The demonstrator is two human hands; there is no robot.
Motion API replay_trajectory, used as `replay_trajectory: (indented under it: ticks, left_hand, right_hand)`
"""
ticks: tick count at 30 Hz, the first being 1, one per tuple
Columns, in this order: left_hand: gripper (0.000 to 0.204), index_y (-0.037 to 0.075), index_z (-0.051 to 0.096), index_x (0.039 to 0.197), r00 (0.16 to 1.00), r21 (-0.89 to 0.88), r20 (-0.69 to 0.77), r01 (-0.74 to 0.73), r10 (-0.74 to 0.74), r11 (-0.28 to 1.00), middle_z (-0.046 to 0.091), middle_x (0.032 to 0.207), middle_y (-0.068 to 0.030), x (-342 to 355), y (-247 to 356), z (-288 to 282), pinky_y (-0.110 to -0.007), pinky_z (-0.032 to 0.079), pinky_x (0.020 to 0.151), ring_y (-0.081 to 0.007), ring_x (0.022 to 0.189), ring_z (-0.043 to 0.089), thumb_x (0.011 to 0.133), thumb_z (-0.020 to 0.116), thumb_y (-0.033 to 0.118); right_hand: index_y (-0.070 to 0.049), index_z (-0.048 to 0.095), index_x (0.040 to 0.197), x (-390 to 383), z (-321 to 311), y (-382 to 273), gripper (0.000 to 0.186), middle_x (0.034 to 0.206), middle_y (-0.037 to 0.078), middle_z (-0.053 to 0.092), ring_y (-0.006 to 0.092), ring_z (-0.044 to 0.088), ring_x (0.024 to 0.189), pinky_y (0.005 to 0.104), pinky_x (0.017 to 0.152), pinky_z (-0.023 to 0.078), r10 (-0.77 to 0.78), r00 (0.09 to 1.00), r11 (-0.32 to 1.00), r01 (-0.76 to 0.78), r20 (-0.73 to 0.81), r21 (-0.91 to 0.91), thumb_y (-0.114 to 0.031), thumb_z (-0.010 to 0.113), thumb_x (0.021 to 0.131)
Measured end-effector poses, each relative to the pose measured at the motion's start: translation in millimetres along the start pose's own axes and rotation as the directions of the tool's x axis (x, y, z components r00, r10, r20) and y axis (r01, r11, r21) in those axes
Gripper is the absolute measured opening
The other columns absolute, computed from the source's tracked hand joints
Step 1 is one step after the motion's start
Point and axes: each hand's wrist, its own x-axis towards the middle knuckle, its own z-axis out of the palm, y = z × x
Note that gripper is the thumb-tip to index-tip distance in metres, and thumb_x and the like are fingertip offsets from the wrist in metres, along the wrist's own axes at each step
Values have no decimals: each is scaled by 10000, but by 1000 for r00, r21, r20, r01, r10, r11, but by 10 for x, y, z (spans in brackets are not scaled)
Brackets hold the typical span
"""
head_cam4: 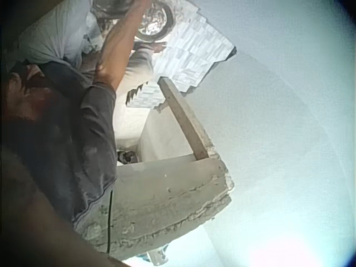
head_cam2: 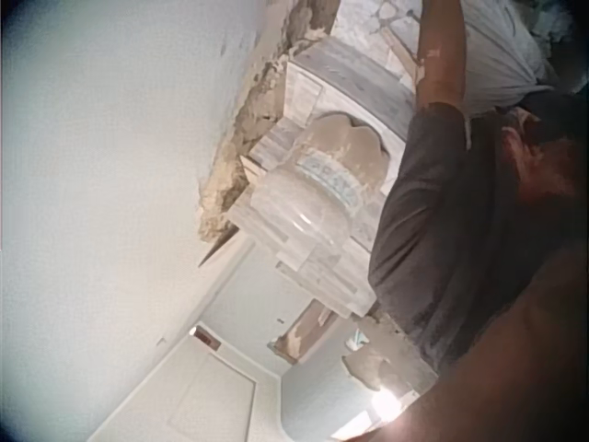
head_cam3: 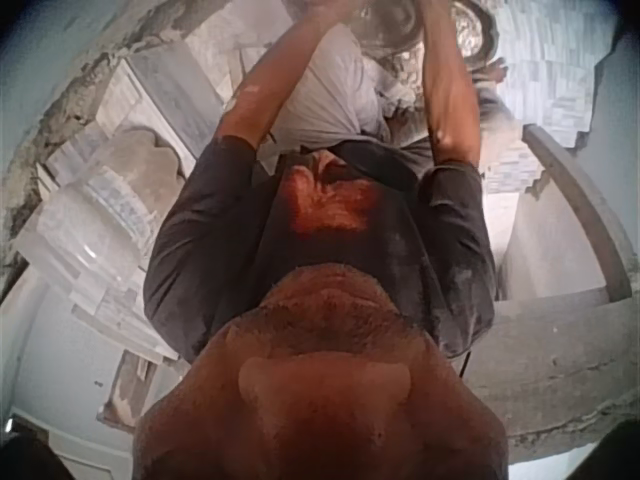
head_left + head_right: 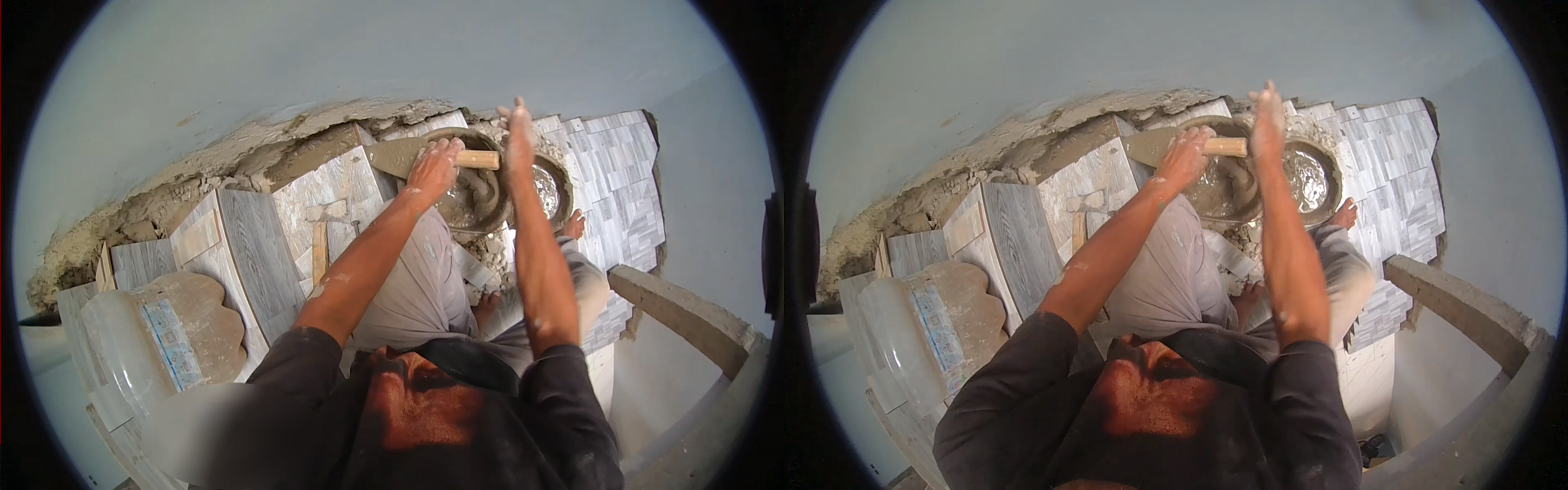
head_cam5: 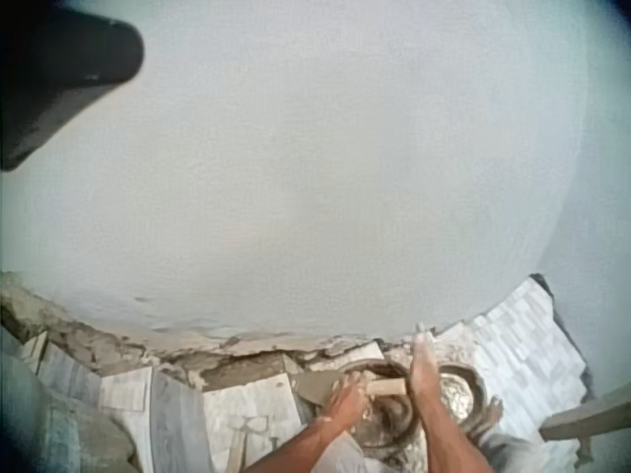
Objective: The person is applying mortar and laying decorative tiles onto a staircase structure.
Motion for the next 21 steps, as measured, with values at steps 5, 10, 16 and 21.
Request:
replay_trajectory:
  ticks: [5, 10, 16, 21]
  left_hand:
    - [355, 85, 491, 1160, 998, 16, -48, -45, 45, 999, 511, 1099, -156, 16, 60, 133, -443, 396, 909, -352, 1049, 491, 810, 450, 38]
    - [393, 93, 493, 1151, 998, -7, -41, -40, 39, 999, 508, 1070, -146, -15, 22, 81, -451, 391, 906, -347, 1051, 486, 766, 488, 10]
    - [433, 120, 493, 1139, 995, 18, -66, -74, 75, 997, 506, 1009, -129, 2, 15, 143, -449, 390, 881, -346, 1021, 494, 729, 509, -18]
    - [447, 144, 510, 1133, 992, 114, -89, -75, 85, 991, 508, 998, -123, 21, -9, 183, -450, 391, 885, -332, 1010, 501, 724, 488, -36]
  right_hand:
    - [-77, 331, 1371, 131, -72, 406, 622, 1193, 125, 545, 237, 489, 1096, 364, 986, 334, -129, 979, 966, 160, -160, 204, -515, 337, 929]
    - [-104, 363, 1367, 44, -301, -107, 558, 1317, 137, 464, 279, 400, 1232, 379, 1061, 253, 265, 964, 883, -227, -36, 410, -466, 316, 945]
    - [-111, 244, 1412, 99, -303, -37, 613, 1387, 146, 363, 285, 344, 1266, 452, 1069, 206, 187, 982, 896, -174, 9, 408, -505, 266, 943]
    - [-76, 245, 1409, 35, -77, 42, 640, 1336, 167, 403, 236, 438, 1127, 413, 977, 329, 151, 988, 922, -150, 24, 358, -509, 290, 940]
